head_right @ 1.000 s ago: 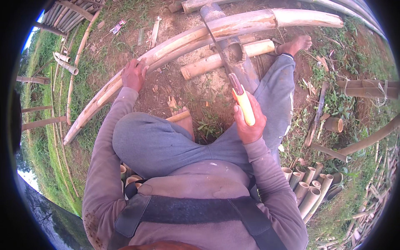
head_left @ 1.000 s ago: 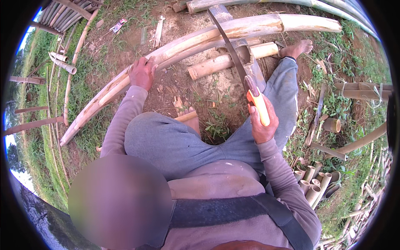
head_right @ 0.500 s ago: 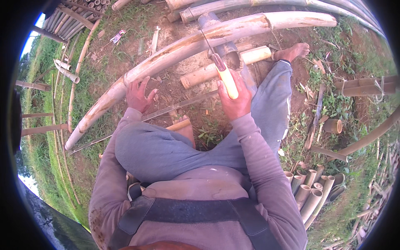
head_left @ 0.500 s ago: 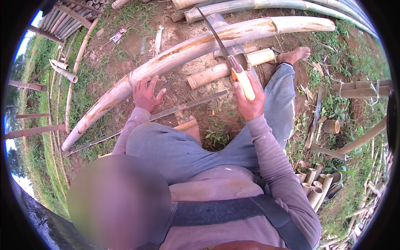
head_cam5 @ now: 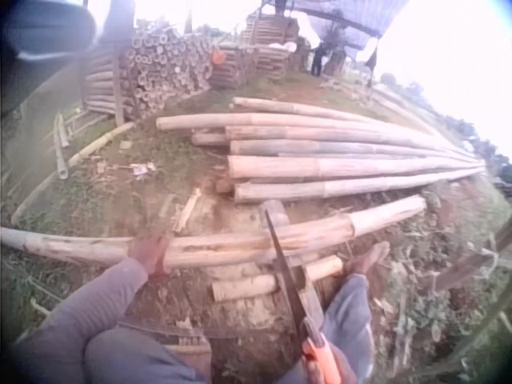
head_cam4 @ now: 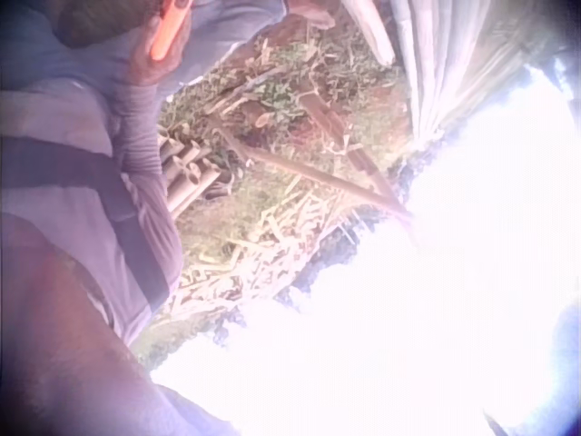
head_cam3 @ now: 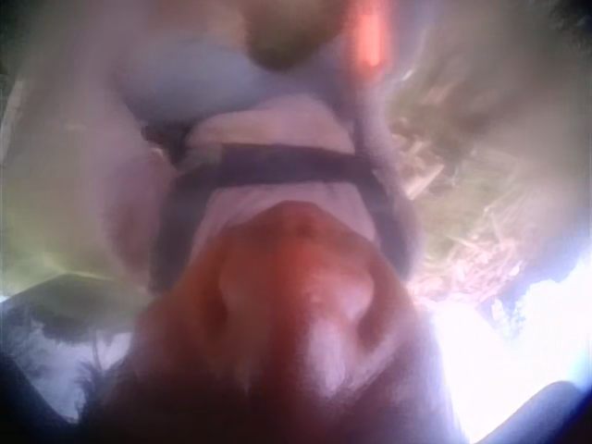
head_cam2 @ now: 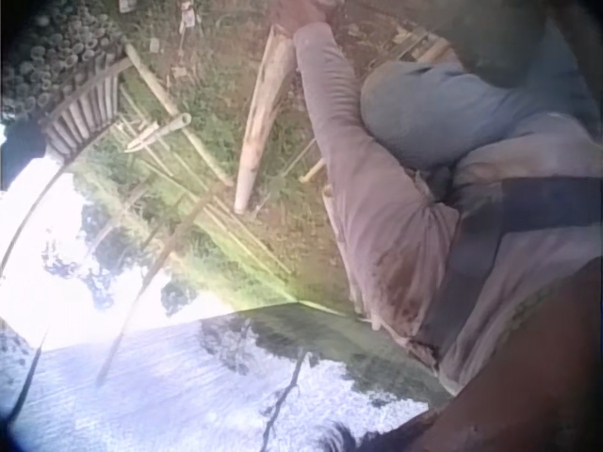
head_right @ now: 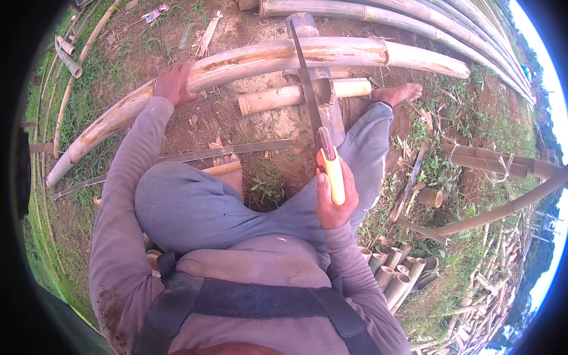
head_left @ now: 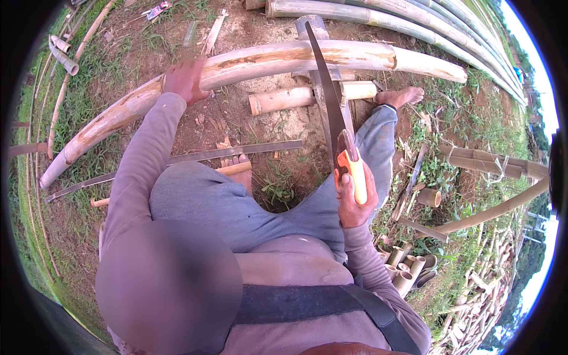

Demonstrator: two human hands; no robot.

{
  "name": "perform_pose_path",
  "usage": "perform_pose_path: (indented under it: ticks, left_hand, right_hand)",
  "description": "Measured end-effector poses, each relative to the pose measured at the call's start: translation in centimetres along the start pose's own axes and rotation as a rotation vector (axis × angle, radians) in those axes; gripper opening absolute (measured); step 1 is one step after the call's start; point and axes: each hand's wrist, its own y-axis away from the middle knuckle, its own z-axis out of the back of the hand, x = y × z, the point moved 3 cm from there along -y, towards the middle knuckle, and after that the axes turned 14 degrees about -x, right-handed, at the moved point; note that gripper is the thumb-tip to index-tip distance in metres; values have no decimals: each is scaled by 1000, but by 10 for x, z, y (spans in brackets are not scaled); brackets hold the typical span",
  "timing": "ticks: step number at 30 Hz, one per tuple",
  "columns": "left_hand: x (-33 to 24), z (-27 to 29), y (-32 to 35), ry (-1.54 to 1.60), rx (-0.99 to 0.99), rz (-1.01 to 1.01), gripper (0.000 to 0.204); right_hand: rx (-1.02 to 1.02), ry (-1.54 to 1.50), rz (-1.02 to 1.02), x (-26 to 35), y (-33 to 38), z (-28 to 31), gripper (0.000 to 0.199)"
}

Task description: The person uses a hand saw to cut long bamboo poles into shorter sections. They position each pole on a small wooden support, saw through it, then move the cut piece aside and repeat the process with additional poles.

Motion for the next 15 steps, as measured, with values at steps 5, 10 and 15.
perform_pose_path:
  ticks: [5, 10, 15]
  left_hand:
    - [3, -5, 3, 90, -49, 3, 101]
    - [-6, 3, -1, 50, -99, -11, 96]
    - [-1, 1, 2, 75, -114, -11, 94]
  right_hand:
    - [-3, -1, 75, -12, -10, -11, 45]
    - [-62, 51, 281, 7, -106, -111, 38]
    - [-73, -126, 78, 5, -103, -106, 39]
